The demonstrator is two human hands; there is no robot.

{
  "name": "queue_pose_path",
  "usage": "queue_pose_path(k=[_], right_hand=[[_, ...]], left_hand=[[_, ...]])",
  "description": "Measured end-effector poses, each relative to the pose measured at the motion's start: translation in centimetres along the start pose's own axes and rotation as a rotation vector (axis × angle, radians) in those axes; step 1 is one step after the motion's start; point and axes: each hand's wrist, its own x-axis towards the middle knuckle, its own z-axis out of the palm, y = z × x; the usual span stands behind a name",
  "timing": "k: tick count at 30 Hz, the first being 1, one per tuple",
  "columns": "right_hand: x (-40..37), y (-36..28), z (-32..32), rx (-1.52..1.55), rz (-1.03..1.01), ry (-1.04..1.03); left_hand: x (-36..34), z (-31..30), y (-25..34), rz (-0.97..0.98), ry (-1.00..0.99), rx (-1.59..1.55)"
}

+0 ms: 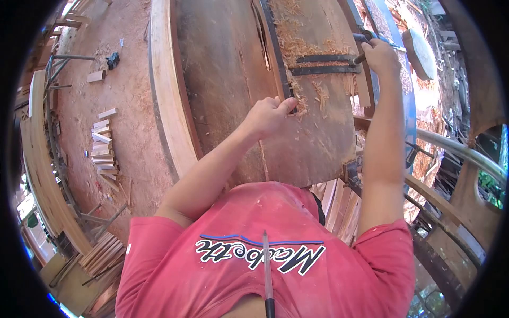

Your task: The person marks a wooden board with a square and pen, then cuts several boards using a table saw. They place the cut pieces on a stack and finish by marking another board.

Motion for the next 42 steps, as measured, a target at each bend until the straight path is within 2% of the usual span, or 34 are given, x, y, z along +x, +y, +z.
queue_pose_path(k=[1,3,4,6,7,9,10,12,13,15,16,17,19,21,24,25,27,28,29,30,32,33,34,35,36,37,38,39,41,42], right_hand=[[0.6,0.2,-0.4,0.004,-0.004,0.014],[1.8,0.5,-0.1,0.181,-0.066,-0.088],[4.8,3.5,2.3,0.152,0.000,-0.114],[3.3,3.8,2.0,0.804,0.483,-0.296],[4.6,5.3,2.7,0.817,0.463,-0.285],[7.2,9.3,3.9,1.114,0.646,-0.673],[7.2,7.3,2.2,1.131,0.624,-0.660],[5.8,3.3,-1.2,-0.052,-0.231,-0.386],[4.9,1.8,-2.9,-0.046,-0.238,-0.372],[3.0,-0.7,-5.2,-0.104,-0.463,-0.543],[2.7,-1.8,-5.5,-0.343,-0.470,-0.572],[2.4,-1.8,-5.2,-0.341,-0.479,-0.562],[2.2,-1.3,-3.7,-0.154,-0.501,-0.315],[2.8,-0.9,-2.9,-0.165,-0.458,-0.373],[4.0,1.5,1.4,-0.173,-0.360,-0.105],[5.3,2.1,2.4,-0.183,-0.383,-0.107],[7.8,2.3,3.1,-0.412,-0.466,-0.270],[9.3,3.2,3.1,-0.426,-0.500,-0.266],[10.5,4.3,3.2,-0.180,-0.506,-0.329],[10.9,4.6,3.4,0.064,-0.507,-0.400],[7.7,4.5,3.5,0.537,-0.431,-0.429],[7.2,4.2,4.0,0.870,-0.197,-0.585],[6.0,3.6,3.9,1.072,-0.123,-0.593],[4.9,3.0,3.8,1.268,-0.034,-0.595],[5.6,3.7,4.6,1.328,-0.079,-0.594],[6.6,4.7,5.7,1.392,-0.120,-0.589],[6.2,4.3,5.3,1.364,-0.095,-0.561],[5.8,3.9,5.4,1.374,-0.027,-0.468],[5.5,3.9,6.2,1.468,0.077,-0.362],[6.1,4.6,7.0,1.464,0.071,-0.370]], left_hand=[[0.0,0.0,0.1,0.011,0.010,0.003],[0.1,0.2,-0.2,0.016,0.025,0.011],[0.2,0.5,-0.5,0.023,0.042,0.013],[0.4,0.7,-0.8,0.056,0.058,0.032],[0.6,0.7,-0.8,0.069,0.080,0.038],[0.6,1.1,-1.1,0.070,0.076,0.026],[1.0,1.1,-1.3,0.100,0.067,0.037],[1.2,1.2,-1.6,0.094,0.067,0.031],[1.2,1.3,-1.5,0.075,0.053,0.012],[1.2,1.6,-1.7,0.081,0.081,0.020],[1.0,1.7,-1.6,0.075,0.078,-0.005],[1.0,1.5,-1.5,0.070,0.075,-0.031],[1.1,1.3,-1.4,0.075,0.087,-0.023],[1.0,1.6,-1.5,0.075,0.093,-0.026],[1.0,1.6,-1.6,0.069,0.106,-0.056],[0.9,1.6,-1.5,0.073,0.103,-0.044],[1.0,2.3,-2.2,0.068,0.123,-0.061],[2.0,2.9,-3.5,0.146,0.123,0.025],[2.5,3.1,-4.2,0.220,0.127,0.116],[1.1,2.1,-4.3,0.204,0.157,0.093],[-5.9,-1.3,-5.0,0.339,0.116,-0.275],[-8.9,-3.1,-5.6,0.318,0.226,-0.419],[-11.4,-5.0,-7.2,0.293,0.334,-0.559],[-13.3,-6.6,-10.3,0.354,0.515,-0.601],[-14.4,-8.2,-14.7,0.543,0.744,-0.497],[-17.1,-9.0,-14.3,0.070,0.980,-0.598],[-18.4,-10.1,-17.5,-0.101,1.117,-0.535],[-19.2,-10.2,-19.4,-0.111,1.131,-0.536],[-19.7,-9.7,-22.4,-0.463,1.061,-0.183],[-18.3,-8.5,-24.7,-0.469,1.066,-0.190]])
